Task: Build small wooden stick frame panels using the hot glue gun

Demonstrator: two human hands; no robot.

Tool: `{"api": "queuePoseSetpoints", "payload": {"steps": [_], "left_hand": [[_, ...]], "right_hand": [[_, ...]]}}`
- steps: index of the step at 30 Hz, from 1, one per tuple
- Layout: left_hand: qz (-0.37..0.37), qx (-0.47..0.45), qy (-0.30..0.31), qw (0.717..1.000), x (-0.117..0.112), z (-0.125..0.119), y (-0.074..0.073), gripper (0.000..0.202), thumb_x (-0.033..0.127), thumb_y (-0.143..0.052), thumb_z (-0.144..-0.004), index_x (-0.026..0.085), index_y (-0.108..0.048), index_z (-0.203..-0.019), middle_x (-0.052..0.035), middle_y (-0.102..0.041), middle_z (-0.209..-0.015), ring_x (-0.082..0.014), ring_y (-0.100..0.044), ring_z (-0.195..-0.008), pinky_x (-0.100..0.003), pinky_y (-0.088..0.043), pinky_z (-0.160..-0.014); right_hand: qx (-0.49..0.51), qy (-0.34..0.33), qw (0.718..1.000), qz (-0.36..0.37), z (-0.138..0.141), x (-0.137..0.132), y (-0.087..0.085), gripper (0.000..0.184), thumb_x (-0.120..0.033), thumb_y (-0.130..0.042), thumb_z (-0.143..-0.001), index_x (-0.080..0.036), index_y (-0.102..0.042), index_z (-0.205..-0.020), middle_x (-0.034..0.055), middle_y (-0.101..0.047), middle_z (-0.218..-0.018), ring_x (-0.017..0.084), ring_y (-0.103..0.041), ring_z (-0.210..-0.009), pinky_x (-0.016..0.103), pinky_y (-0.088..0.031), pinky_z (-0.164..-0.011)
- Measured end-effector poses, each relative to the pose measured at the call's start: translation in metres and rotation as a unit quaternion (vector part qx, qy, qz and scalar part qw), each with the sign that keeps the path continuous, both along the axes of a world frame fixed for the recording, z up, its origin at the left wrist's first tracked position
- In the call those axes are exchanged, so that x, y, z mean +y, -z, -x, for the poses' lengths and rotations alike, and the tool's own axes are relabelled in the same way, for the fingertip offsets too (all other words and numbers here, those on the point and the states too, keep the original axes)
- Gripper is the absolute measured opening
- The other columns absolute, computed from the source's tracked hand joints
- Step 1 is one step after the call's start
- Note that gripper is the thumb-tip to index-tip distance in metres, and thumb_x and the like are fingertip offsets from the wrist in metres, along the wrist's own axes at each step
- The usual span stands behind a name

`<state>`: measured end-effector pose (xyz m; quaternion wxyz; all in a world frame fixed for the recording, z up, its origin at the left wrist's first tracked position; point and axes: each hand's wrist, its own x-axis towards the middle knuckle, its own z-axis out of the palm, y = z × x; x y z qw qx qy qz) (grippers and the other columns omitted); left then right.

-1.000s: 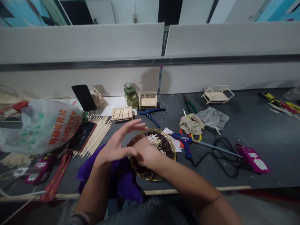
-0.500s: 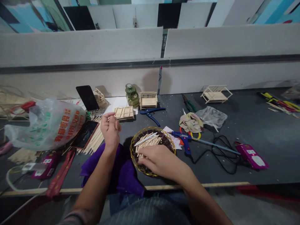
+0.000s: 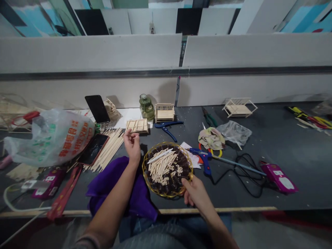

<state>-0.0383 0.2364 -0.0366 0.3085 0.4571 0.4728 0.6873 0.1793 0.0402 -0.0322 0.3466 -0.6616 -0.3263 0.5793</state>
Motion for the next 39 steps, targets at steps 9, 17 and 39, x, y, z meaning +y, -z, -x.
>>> {"api": "queuePoseSetpoints", "payload": {"steps": [9, 17, 39], "left_hand": [[0.012, -0.046, -0.009, 0.999, 0.004, 0.01, 0.005, 0.041, 0.028, -0.062, -0.083, 0.018, -0.048, -0.121, -0.0018, -0.056, -0.089, -0.0107, -0.053, -0.073, -0.021, -0.041, -0.066], [0.038, -0.077, 0.016, 0.996, 0.006, 0.01, 0.009, 0.043, 0.028, -0.065, -0.081, 0.019, -0.048, -0.119, 0.0017, -0.055, -0.083, -0.0078, -0.05, -0.063, -0.019, -0.039, -0.06], [0.09, -0.153, 0.05, 0.983, 0.007, 0.01, 0.001, 0.045, 0.029, -0.072, -0.071, 0.017, -0.051, -0.11, 0.0038, -0.058, -0.075, -0.006, -0.047, -0.054, -0.017, -0.035, -0.049]], "right_hand": [[0.083, 0.083, 0.99, -0.075, 0.002, 0.033, -0.043, 0.041, -0.05, -0.072, -0.072, -0.02, -0.049, -0.09, -0.0038, -0.063, -0.059, 0.012, -0.057, -0.037, 0.019, -0.041, -0.029], [0.152, 0.232, 0.94, -0.199, -0.002, 0.103, -0.052, 0.035, -0.038, -0.076, -0.071, -0.019, -0.053, -0.089, -0.0001, -0.067, -0.064, 0.013, -0.062, -0.049, 0.022, -0.054, -0.042], [0.262, 0.244, 0.914, -0.193, 0.005, 0.11, -0.056, 0.028, -0.015, -0.075, -0.065, -0.019, -0.054, -0.081, 0.0107, -0.076, -0.089, 0.025, -0.073, -0.092, 0.042, -0.06, -0.083]]}}
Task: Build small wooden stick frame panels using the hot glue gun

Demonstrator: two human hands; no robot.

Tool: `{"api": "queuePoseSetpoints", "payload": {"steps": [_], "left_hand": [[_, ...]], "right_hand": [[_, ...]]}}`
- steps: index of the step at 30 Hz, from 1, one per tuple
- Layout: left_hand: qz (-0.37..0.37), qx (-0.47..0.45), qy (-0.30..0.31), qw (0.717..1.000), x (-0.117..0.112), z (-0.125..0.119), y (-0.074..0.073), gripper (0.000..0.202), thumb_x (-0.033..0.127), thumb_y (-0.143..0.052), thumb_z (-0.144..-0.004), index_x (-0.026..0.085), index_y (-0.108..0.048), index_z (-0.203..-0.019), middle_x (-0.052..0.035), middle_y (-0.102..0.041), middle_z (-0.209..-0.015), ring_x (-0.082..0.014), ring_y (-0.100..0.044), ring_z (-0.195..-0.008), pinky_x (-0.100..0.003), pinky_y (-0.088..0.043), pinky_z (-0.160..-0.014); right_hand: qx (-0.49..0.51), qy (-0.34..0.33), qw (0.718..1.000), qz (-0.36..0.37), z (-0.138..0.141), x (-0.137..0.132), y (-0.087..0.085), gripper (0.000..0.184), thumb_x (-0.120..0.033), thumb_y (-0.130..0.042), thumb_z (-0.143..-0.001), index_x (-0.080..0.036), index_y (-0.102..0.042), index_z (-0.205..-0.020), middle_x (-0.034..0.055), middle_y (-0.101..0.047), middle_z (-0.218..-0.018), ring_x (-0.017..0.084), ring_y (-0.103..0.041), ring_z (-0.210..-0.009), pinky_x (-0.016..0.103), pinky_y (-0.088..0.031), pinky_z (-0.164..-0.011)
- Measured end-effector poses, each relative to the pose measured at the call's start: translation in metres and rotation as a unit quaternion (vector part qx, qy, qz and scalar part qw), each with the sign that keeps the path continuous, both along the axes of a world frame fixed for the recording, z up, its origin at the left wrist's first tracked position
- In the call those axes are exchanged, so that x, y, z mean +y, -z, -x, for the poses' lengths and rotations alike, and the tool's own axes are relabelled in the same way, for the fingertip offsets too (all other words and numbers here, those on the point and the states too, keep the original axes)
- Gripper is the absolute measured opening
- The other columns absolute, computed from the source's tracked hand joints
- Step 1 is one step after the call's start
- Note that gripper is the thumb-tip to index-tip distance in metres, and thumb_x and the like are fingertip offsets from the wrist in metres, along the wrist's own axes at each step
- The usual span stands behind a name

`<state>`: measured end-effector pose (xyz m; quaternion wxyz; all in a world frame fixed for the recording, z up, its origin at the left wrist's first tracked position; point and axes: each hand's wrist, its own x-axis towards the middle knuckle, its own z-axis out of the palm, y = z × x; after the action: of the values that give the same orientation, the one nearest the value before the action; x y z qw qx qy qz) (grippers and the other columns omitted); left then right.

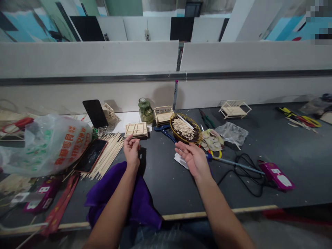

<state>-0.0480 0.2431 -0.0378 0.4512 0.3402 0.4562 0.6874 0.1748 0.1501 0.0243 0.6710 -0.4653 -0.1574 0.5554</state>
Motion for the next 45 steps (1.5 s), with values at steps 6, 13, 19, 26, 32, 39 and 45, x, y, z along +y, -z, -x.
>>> {"api": "queuePoseSetpoints", "payload": {"steps": [6, 13, 19, 26, 32, 39, 45], "left_hand": [[0.001, -0.015, -0.004, 1.0, 0.001, 0.001, 0.002, 0.045, 0.027, -0.073, -0.07, 0.016, -0.052, -0.108, 0.0036, -0.059, -0.073, -0.0057, -0.045, -0.052, -0.017, -0.034, -0.046], [0.0, -0.01, -0.001, 1.0, 0.004, 0.001, 0.008, 0.044, 0.026, -0.073, -0.068, 0.016, -0.054, -0.106, 0.004, -0.058, -0.071, -0.006, -0.045, -0.051, -0.017, -0.034, -0.046], [0.01, -0.005, 0.005, 1.0, 0.007, 0.002, 0.014, 0.044, 0.026, -0.073, -0.067, 0.016, -0.055, -0.105, 0.0041, -0.058, -0.07, -0.0056, -0.044, -0.05, -0.017, -0.033, -0.044], [0.017, -0.005, 0.005, 1.0, 0.007, 0.002, 0.015, 0.044, 0.027, -0.075, -0.067, 0.015, -0.057, -0.104, 0.0038, -0.058, -0.071, -0.0055, -0.044, -0.05, -0.017, -0.034, -0.045], [0.023, 0.001, 0.017, 1.0, 0.007, 0.001, 0.013, 0.042, 0.027, -0.075, -0.068, 0.016, -0.057, -0.104, 0.0034, -0.059, -0.072, -0.0054, -0.044, -0.051, -0.017, -0.035, -0.046], [0.034, -0.002, 0.02, 0.999, 0.008, 0.0, 0.011, 0.042, 0.027, -0.075, -0.068, 0.016, -0.056, -0.104, 0.0034, -0.058, -0.073, -0.0051, -0.044, -0.051, -0.017, -0.035, -0.046], [0.033, 0.0, 0.025, 0.999, 0.006, 0.0, 0.01, 0.042, 0.026, -0.075, -0.07, 0.016, -0.056, -0.105, 0.0031, -0.058, -0.074, -0.0051, -0.044, -0.052, -0.017, -0.035, -0.047]], "right_hand": [[-0.458, -0.042, 0.888, -0.01, -0.041, -0.003, -0.017, 0.033, -0.044, -0.064, -0.082, -0.018, -0.068, -0.103, 0.0094, -0.073, -0.099, 0.022, -0.069, -0.083, 0.032, -0.056, -0.063], [-0.791, -0.104, 0.59, 0.124, -0.13, 0.085, -0.014, 0.034, -0.032, -0.054, -0.089, -0.016, -0.066, -0.116, 0.0128, -0.071, -0.111, 0.026, -0.066, -0.1, 0.033, -0.048, -0.082], [-0.789, -0.178, 0.569, 0.15, -0.154, 0.145, 0.012, 0.035, -0.029, -0.062, -0.086, -0.012, -0.066, -0.116, 0.0141, -0.071, -0.112, 0.024, -0.066, -0.101, 0.028, -0.047, -0.08], [-0.77, -0.269, 0.555, 0.162, -0.174, 0.165, 0.037, 0.029, -0.038, -0.059, -0.094, -0.015, -0.063, -0.111, 0.0058, -0.066, -0.109, 0.018, -0.065, -0.092, 0.038, -0.055, -0.081], [-0.782, -0.248, 0.55, 0.157, -0.201, 0.181, 0.028, 0.023, -0.024, -0.06, -0.088, -0.016, -0.072, -0.106, 0.0048, -0.073, -0.086, 0.019, -0.068, -0.083, 0.028, -0.05, -0.075], [-0.768, -0.245, 0.573, 0.147, -0.226, 0.187, 0.027, 0.031, -0.021, -0.057, -0.076, -0.018, -0.076, -0.1, 0.002, -0.072, -0.065, 0.018, -0.066, -0.067, 0.023, -0.045, -0.064], [-0.761, -0.221, 0.602, 0.099, -0.237, 0.178, 0.032, 0.022, -0.023, -0.056, -0.073, -0.017, -0.075, -0.084, 0.0005, -0.067, -0.057, 0.016, -0.062, -0.059, 0.023, -0.044, -0.059]]}}
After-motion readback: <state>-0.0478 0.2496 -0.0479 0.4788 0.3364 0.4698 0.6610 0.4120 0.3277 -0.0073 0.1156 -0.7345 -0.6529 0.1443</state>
